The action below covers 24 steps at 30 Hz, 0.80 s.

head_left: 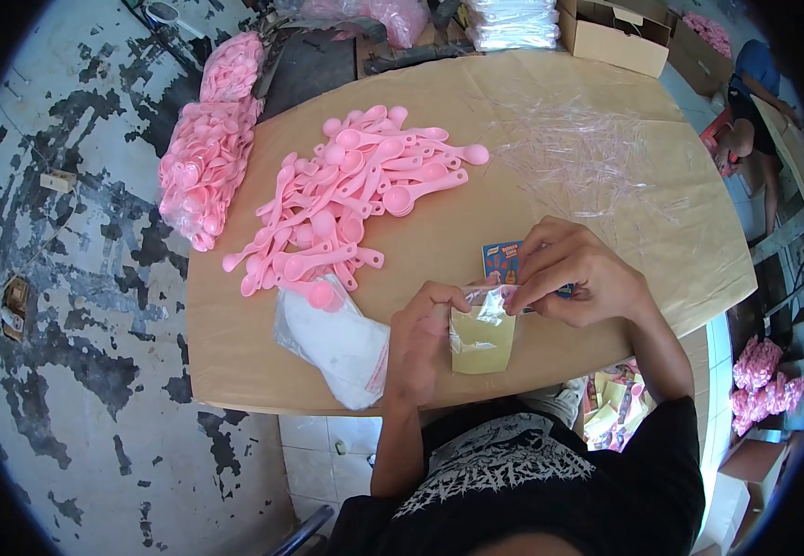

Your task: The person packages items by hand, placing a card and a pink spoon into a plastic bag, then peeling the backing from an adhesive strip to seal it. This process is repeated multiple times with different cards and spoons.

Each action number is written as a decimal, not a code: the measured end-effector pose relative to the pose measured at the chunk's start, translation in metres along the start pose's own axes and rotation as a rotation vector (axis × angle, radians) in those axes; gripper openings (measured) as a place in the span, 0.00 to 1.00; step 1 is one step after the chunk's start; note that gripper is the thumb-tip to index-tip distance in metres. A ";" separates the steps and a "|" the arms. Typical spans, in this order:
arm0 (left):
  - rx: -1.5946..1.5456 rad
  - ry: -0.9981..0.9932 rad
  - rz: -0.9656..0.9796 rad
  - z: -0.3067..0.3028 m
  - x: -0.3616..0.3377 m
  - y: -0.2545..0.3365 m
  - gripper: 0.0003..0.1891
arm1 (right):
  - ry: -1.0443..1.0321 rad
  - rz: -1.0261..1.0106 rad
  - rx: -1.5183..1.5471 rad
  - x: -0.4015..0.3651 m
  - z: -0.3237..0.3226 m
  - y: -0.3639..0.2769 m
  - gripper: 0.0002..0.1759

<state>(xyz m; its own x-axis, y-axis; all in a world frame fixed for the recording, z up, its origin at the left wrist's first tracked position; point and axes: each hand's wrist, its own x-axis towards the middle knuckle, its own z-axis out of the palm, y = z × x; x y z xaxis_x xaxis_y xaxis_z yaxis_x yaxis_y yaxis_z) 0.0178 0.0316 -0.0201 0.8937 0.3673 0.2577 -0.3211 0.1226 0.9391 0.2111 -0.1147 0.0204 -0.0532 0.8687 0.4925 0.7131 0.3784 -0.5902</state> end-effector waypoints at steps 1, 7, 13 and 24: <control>0.039 -0.004 -0.005 -0.001 0.000 -0.003 0.06 | -0.005 -0.012 -0.012 0.001 -0.001 -0.001 0.15; 0.136 0.092 -0.109 0.001 -0.004 -0.007 0.10 | 0.081 0.158 -0.075 0.000 -0.014 -0.013 0.18; 0.035 0.083 -0.012 0.016 -0.014 0.009 0.22 | -0.016 0.489 0.038 0.012 0.003 -0.059 0.24; 1.202 0.419 0.175 -0.082 -0.099 0.037 0.17 | -0.260 0.359 -0.313 0.055 0.012 -0.066 0.13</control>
<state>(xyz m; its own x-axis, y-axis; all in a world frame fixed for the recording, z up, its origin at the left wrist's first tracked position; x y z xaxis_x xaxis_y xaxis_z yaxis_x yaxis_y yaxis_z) -0.1078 0.0751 -0.0297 0.6320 0.5816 0.5122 0.2552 -0.7802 0.5711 0.1527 -0.0883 0.0786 0.0893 0.9913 0.0965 0.8904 -0.0360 -0.4537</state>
